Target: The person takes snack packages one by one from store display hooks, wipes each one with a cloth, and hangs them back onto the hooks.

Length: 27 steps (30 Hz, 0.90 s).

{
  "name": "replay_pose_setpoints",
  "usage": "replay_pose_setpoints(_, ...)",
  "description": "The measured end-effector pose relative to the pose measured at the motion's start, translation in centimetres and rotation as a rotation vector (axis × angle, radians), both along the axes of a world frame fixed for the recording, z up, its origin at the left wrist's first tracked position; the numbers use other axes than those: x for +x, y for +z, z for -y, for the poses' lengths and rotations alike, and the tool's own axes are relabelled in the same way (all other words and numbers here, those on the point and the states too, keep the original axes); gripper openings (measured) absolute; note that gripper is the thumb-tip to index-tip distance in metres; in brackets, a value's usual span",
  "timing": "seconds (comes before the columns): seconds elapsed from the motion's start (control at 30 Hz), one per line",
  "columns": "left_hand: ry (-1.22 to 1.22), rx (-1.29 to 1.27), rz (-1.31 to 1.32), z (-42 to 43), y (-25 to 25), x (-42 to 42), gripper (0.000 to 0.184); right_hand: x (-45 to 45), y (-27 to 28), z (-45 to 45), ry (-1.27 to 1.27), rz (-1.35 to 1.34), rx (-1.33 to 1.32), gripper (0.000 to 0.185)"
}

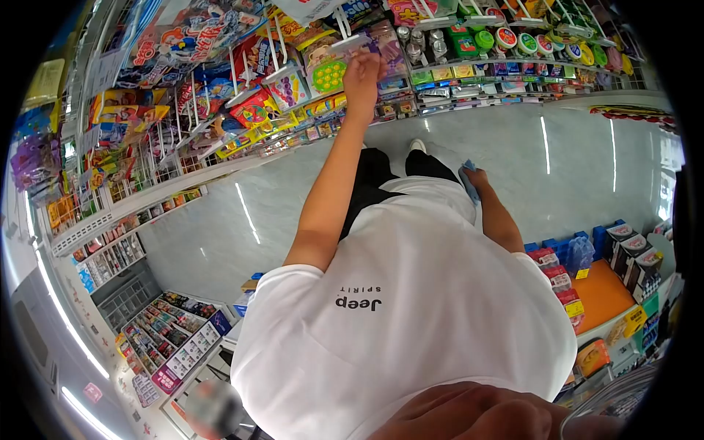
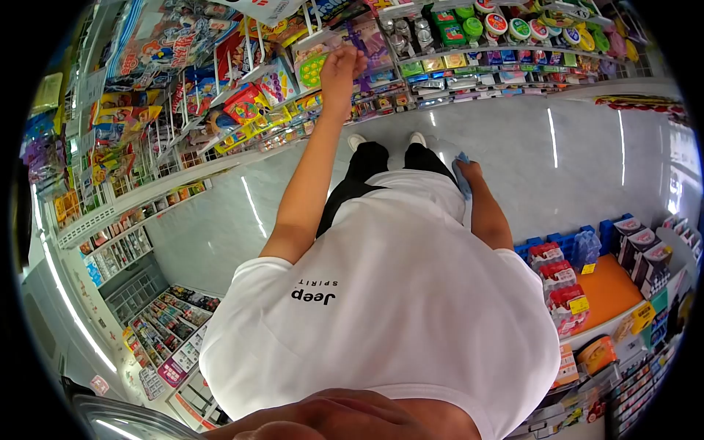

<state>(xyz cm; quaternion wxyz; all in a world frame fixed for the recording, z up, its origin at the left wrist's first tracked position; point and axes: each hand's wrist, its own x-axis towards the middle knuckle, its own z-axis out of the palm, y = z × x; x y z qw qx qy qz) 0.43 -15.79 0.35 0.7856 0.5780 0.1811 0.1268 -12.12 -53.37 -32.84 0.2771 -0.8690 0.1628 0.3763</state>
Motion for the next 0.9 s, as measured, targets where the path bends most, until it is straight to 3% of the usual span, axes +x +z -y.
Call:
replay_pose_setpoints(0.13, -0.171, 0.247, -0.048, -1.3, -7.2, -5.1, 0.016, -1.7, 5.4, 1.6, -0.004, 0.091, 0.117, 0.049)
replay_pose_setpoints(0.23, -0.312, 0.603, -0.241, -4.6, -17.4, -13.0, 0.018, -4.2, 4.5, 3.1, -0.026, 0.053, 0.104, 0.047)
replay_pose_setpoints(0.27, -0.431, 0.8, -0.398, -6.9, -22.7, -16.9, 0.021, -5.3, 2.5, 3.8, -0.03, 0.03, 0.099, 0.048)
replay_pose_setpoints(0.3, -0.567, 0.916, -0.511, -8.2, -24.8, -21.3, 0.024, -6.0, 3.2, 3.5, -0.005, 0.018, 0.034, 0.05)
replay_pose_setpoints(0.33, -1.138, 1.224, -0.634, -11.6, -31.6, -24.8, 0.023, -6.7, 1.8, 3.4, 0.01, 0.019, 0.001, 0.053)
replay_pose_setpoints(0.37, -1.245, 1.124, -0.804, -11.2, -28.6, -27.8, 0.025, -7.3, 0.1, 3.6, 0.03, 0.019, -0.036, 0.055)
replay_pose_setpoints(0.47, -0.895, 0.566, -1.234, -8.6, -20.1, -34.4, 0.031, -8.5, 1.7, 3.6, 0.026, 0.05, 0.047, 0.056)
replay_pose_setpoints(0.57, -0.201, 0.361, -0.904, -6.8, -23.9, -42.0, 0.026, -9.7, 3.7, 5.2, 0.066, -0.03, -0.008, 0.056)
replay_pose_setpoints(0.67, -0.078, 0.185, -0.942, -3.5, -24.4, -46.5, 0.027, -10.7, 3.5, 8.5, 0.257, -0.061, -0.117, 0.058)
replay_pose_setpoints(0.77, -0.656, 0.802, -0.901, -0.3, -26.5, -49.9, 0.029, -11.9, 6.6, 9.5, 0.323, -0.062, -0.087, 0.053)
replay_pose_setpoints(0.87, -0.628, 0.721, -1.001, 2.3, -27.1, -52.3, 0.031, -11.0, 7.7, 9.2, 0.448, -0.093, -0.153, 0.054)
replay_pose_setpoints(0.9, -0.623, 0.692, -1.029, 3.2, -27.1, -52.8, 0.031, -11.0, 7.2, 9.7, 0.383, -0.094, -0.106, 0.054)
